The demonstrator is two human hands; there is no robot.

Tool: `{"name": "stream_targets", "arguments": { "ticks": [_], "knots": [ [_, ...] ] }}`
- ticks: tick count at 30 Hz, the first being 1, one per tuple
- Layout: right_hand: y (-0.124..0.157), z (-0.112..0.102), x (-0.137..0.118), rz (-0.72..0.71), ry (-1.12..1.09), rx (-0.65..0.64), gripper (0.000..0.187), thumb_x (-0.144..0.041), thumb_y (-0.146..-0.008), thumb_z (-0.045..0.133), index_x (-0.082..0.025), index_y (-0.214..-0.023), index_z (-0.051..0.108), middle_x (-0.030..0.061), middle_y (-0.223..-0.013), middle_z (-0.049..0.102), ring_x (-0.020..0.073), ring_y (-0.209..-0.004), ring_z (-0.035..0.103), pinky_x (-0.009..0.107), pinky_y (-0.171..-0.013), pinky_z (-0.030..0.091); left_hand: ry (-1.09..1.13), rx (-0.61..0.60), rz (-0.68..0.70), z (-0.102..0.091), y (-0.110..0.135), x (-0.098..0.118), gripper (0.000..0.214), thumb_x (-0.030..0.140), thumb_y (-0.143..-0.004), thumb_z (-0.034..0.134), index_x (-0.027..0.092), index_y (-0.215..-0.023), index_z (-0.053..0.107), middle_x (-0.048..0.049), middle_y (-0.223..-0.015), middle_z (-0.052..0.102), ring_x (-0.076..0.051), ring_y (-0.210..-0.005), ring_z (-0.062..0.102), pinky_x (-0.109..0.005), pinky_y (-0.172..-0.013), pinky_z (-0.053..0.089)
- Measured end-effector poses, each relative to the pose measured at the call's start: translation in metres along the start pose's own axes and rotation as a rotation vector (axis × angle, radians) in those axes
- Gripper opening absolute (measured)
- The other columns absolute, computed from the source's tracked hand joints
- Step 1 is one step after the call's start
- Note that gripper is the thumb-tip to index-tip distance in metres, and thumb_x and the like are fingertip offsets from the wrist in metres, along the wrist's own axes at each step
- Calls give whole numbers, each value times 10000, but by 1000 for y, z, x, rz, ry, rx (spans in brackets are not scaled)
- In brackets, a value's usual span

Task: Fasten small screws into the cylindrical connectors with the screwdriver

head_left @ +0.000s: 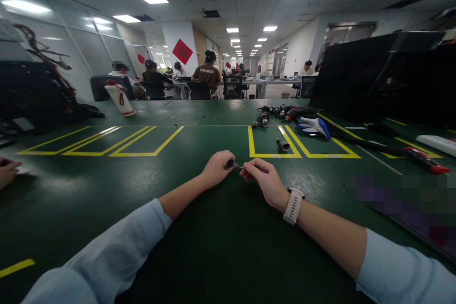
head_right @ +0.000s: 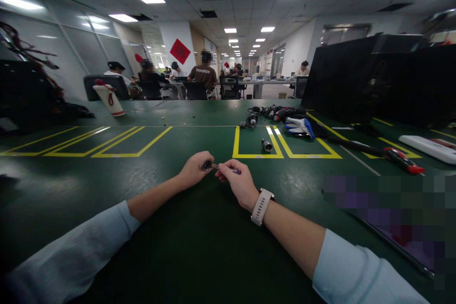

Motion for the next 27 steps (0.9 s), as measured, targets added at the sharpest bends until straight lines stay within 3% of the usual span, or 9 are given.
{"name": "stream_targets", "arguments": {
  "ticks": [10, 16, 20, 27],
  "knots": [
    [0, -1, -5, 104, -212, -42, 187, -354, -717, 648, -168, -734, 642, 26, -737, 645, 134, -686, 554, 298, -676, 425, 227, 31, -63, -2, 0, -3, 130, 227, -731, 575, 160, -676, 478, 32, -648, 480, -104, -589, 465, -222, -553, 377],
    [0, -2, 0, 12, -90, 8, 170, -352, -746, 616, -185, -721, 632, 15, -716, 629, 140, -688, 558, 301, -667, 439, 78, 18, -58, -1, 0, -1, 133, 239, -749, 564, 165, -670, 487, 20, -656, 482, -121, -605, 467, -241, -565, 375],
    [1, 1, -2, 24, -10, -1, 162, -327, -748, 615, -175, -694, 628, 17, -701, 627, 136, -665, 555, 301, -657, 438, 2, -21, -11, -1, 0, 1, 113, 208, -754, 549, 168, -663, 494, 18, -647, 481, -123, -600, 463, -245, -571, 366],
    [-1, 0, -2, 119, -237, -23, 165, -326, -709, 654, -162, -705, 639, 16, -684, 633, 122, -656, 549, 281, -652, 417, 184, 44, -37, -3, 0, 0, 135, 236, -736, 571, 161, -666, 484, 27, -638, 473, -110, -591, 461, -227, -559, 373]
  ]
}}
Point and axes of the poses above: each hand's wrist, its own y-axis away from the middle knuckle, its own z-axis out of the palm, x = y × z, the point moved 1 cm from there along -y, towards the middle knuckle
